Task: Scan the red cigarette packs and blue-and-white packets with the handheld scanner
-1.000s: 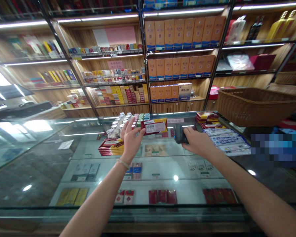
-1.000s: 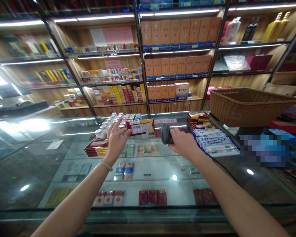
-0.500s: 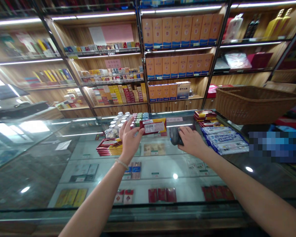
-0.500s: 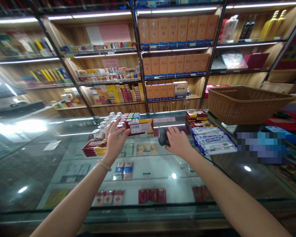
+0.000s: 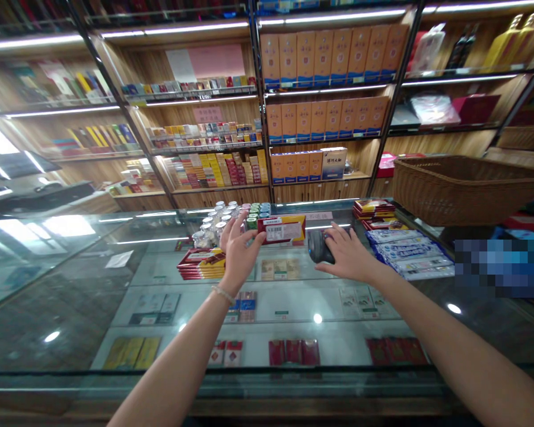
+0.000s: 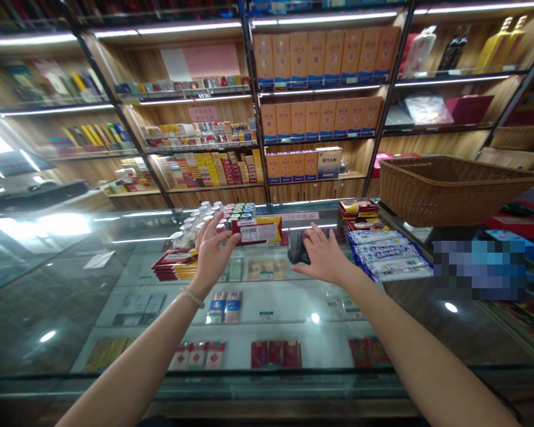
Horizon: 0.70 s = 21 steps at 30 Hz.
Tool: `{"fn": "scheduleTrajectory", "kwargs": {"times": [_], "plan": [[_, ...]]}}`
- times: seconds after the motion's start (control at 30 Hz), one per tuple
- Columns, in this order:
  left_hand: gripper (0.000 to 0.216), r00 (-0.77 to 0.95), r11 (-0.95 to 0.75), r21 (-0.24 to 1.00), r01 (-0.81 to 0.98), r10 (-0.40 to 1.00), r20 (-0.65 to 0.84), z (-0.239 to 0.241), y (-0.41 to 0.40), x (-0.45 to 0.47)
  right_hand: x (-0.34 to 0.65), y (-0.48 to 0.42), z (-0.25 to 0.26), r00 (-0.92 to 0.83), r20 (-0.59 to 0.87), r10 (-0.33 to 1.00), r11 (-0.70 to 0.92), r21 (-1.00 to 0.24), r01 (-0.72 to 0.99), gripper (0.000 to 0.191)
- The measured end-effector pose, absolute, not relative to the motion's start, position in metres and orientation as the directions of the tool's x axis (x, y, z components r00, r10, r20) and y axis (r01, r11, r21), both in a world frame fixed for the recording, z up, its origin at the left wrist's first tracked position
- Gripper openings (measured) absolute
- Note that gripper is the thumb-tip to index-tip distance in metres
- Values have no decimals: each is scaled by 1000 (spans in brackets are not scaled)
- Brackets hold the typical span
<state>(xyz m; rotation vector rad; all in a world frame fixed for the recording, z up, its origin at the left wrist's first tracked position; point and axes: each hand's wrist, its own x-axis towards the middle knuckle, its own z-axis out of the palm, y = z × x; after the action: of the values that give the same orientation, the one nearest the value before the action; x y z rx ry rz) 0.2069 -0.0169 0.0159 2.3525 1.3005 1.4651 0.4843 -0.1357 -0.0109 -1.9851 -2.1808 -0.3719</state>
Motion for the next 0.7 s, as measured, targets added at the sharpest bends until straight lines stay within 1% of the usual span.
{"fn": "scheduleTrajectory", "kwargs": {"times": [0.07,0.13,0.23,0.3,0.4,0.57,0.7], "plan": [[19,187,-644,464,609,685,704,16,-17,207,489,-136,-8,-78,283,956,71,33,997,72],[19,193,-652,458,604,678,709,17,-19,207,495,-135,-4,-28,318,948,41,-34,999,66],[18,208,-662,443,604,668,715,19,-21,208,504,-131,4,61,447,892,43,-218,975,57],[19,226,-670,429,606,662,714,20,-24,209,504,-128,8,115,510,853,78,-340,937,57],[19,266,-691,402,601,647,715,21,-28,211,498,-126,11,173,508,844,92,-456,885,58],[20,356,-753,316,577,580,733,23,-37,213,487,-127,12,178,393,902,57,-518,854,59],[22,418,-803,222,553,497,760,26,-42,210,489,-132,13,52,312,949,107,-473,875,57]]}}
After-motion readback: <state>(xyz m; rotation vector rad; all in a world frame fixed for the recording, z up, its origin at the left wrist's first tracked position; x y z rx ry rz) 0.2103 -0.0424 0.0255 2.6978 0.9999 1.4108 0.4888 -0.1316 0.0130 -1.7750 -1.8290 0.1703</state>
